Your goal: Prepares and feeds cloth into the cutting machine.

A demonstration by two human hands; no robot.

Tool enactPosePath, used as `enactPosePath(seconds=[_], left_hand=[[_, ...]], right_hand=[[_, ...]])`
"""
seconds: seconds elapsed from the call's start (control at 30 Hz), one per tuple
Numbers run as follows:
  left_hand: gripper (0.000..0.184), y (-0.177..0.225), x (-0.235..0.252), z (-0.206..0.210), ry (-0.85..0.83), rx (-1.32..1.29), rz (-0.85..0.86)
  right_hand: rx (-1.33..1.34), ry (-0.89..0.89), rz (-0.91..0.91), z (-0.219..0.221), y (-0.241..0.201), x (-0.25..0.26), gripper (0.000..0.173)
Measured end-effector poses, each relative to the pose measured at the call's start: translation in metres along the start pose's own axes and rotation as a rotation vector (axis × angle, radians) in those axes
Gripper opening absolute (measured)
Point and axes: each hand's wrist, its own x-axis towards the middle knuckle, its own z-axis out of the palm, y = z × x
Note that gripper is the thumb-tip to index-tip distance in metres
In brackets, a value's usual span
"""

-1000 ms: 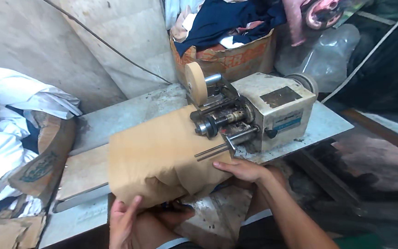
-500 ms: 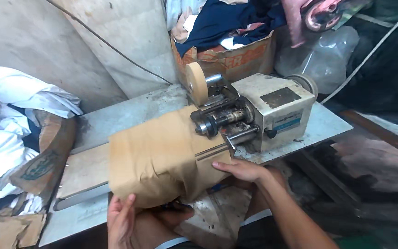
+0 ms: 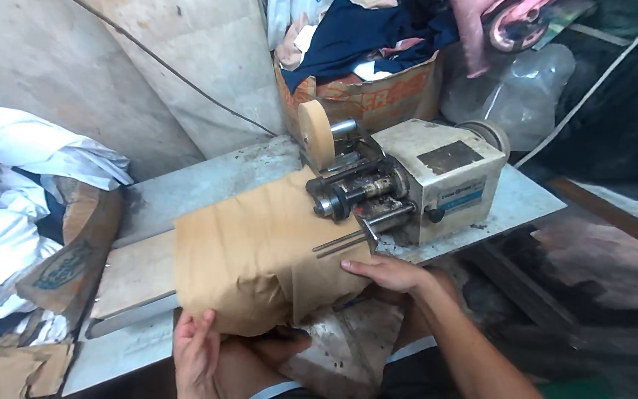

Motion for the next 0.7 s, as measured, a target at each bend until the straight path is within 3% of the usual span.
enactPosePath(seconds=[0.07,0.2,0.37,0.57,0.7], left_hand=[[0.040,0.002,-0.001,0.006,0.006,0.132,-0.057],[0.035,0.004,0.001,-0.001,-0.042,-0.021,0.007],[0.041,0.001,-0.003,0.010,-0.009,0.128,-0.061],[0.037,-0.020,0.000,0.001,0.033,-0.082,-0.033],[0.042,-0.051,0.008,0.006,0.051,-0.575,-0.175]], right_hand=[[-0.019,0.003,0.011,0.000,-0.001,0.002,0.041],[-0.009,0.008,0.009,-0.001,-0.001,0.001,0.040],[-0.010,0.018,0.024,0.000,-0.003,0.001,0.041],[-0.012,0.028,0.032,0.001,-0.002,0.000,0.042],[-0.013,0.039,0.043,0.001,-0.003,-0.001,0.043]])
